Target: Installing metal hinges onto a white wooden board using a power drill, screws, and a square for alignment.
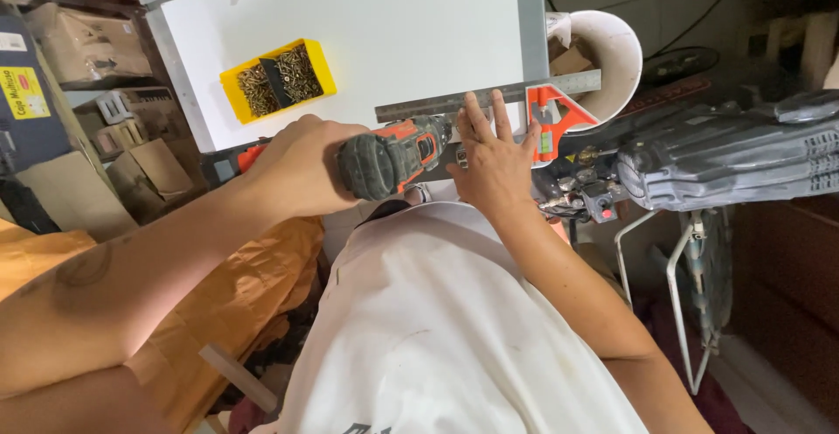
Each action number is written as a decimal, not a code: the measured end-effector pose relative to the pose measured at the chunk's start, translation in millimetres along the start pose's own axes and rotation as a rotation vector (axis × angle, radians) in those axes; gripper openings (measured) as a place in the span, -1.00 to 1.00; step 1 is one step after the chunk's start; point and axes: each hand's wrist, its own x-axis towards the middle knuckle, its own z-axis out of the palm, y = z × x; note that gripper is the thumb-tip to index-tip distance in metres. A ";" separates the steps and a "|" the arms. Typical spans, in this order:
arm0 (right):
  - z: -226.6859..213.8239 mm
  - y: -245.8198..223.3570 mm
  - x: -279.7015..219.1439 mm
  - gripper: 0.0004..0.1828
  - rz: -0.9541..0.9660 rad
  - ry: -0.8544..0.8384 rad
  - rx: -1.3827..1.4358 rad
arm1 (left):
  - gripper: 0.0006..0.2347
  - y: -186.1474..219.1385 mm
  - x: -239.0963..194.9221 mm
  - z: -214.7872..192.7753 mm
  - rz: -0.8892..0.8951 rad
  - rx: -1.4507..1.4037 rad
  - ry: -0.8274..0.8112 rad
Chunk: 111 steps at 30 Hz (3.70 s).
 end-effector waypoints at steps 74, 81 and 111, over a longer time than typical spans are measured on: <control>9.7 -0.6 2.0 -0.16 -0.021 0.037 0.011 | -0.83 33.7 2.5 -16.2 -0.110 0.163 -0.092; 7.3 -1.0 2.3 -0.14 -0.019 0.017 0.012 | -0.82 42.2 0.5 -19.6 -0.117 0.195 -0.106; 6.9 -7.0 0.8 -0.18 -0.045 -0.016 0.059 | -0.79 78.5 6.7 -28.8 -0.250 0.136 -0.149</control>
